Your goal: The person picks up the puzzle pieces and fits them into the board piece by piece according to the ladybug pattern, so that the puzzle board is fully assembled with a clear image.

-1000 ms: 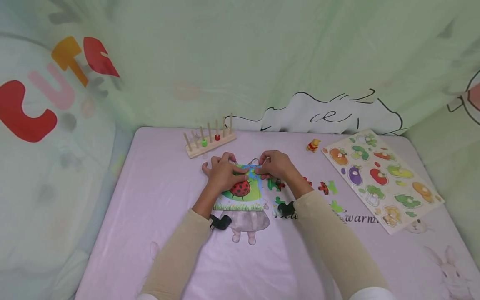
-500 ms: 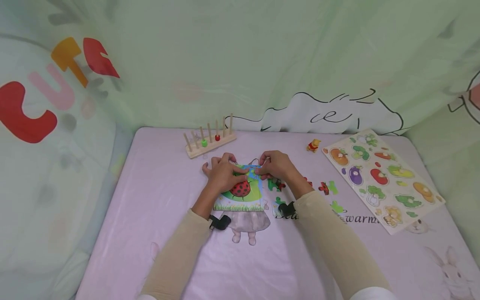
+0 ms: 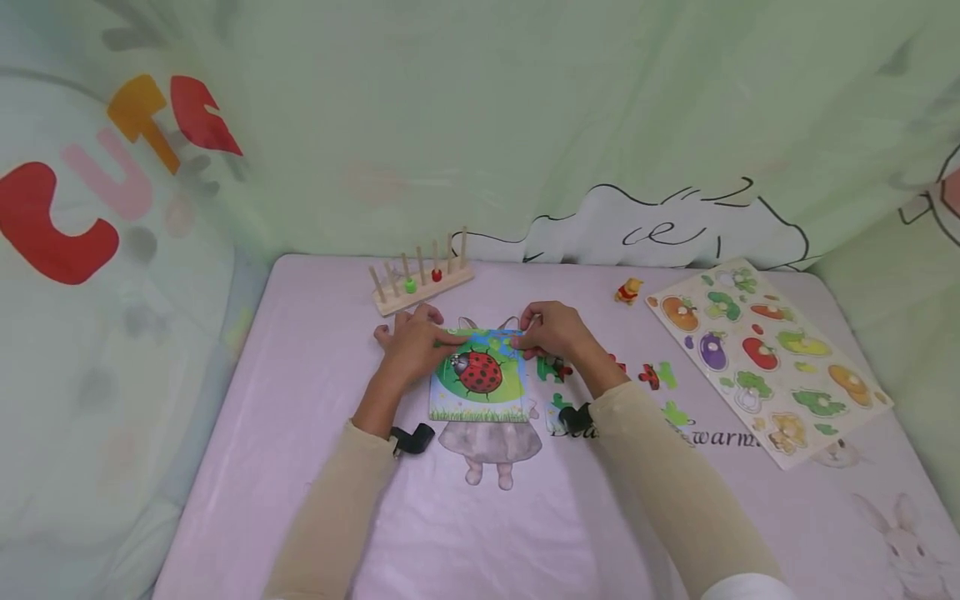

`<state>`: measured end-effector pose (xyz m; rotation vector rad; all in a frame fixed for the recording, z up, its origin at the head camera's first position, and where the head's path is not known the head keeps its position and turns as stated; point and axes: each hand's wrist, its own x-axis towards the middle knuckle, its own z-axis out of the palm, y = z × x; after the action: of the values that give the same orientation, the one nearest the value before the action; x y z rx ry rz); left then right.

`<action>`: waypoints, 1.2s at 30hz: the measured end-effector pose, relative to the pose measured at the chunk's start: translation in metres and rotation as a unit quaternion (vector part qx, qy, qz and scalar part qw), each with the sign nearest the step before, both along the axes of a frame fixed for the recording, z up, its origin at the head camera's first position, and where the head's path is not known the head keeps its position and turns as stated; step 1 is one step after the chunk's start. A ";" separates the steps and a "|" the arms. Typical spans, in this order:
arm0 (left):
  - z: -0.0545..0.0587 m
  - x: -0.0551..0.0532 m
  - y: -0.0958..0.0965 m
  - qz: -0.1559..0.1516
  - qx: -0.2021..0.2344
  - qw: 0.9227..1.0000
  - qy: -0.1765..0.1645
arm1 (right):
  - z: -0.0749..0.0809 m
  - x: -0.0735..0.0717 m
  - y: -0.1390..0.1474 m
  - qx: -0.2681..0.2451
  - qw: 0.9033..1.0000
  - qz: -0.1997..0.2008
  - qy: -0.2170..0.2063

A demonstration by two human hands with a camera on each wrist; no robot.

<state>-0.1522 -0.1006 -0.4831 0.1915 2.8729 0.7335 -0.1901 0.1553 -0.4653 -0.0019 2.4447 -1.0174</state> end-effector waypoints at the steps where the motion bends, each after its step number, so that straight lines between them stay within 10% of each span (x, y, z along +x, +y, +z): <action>1: 0.001 0.000 -0.003 -0.003 -0.003 1.000 -0.003 | 0.000 0.000 0.000 -0.001 1.000 -0.003 -0.002; 13: 0.008 0.010 -0.028 -0.134 -0.017 0.990 -0.041 | 0.003 0.007 -0.001 0.000 1.000 -0.025 0.001; 26: 0.001 0.010 -0.031 -0.134 0.000 0.990 -0.032 | 0.006 0.015 0.013 -0.035 0.999 0.022 0.007; 36: 0.000 0.007 -0.035 -0.137 0.000 0.989 -0.050 | 0.021 0.023 0.037 0.072 0.993 0.070 0.062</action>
<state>-0.1451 -0.1353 -0.4829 0.5202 2.6764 0.6694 -0.1666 0.1922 -0.4447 -0.1921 2.5836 -0.8010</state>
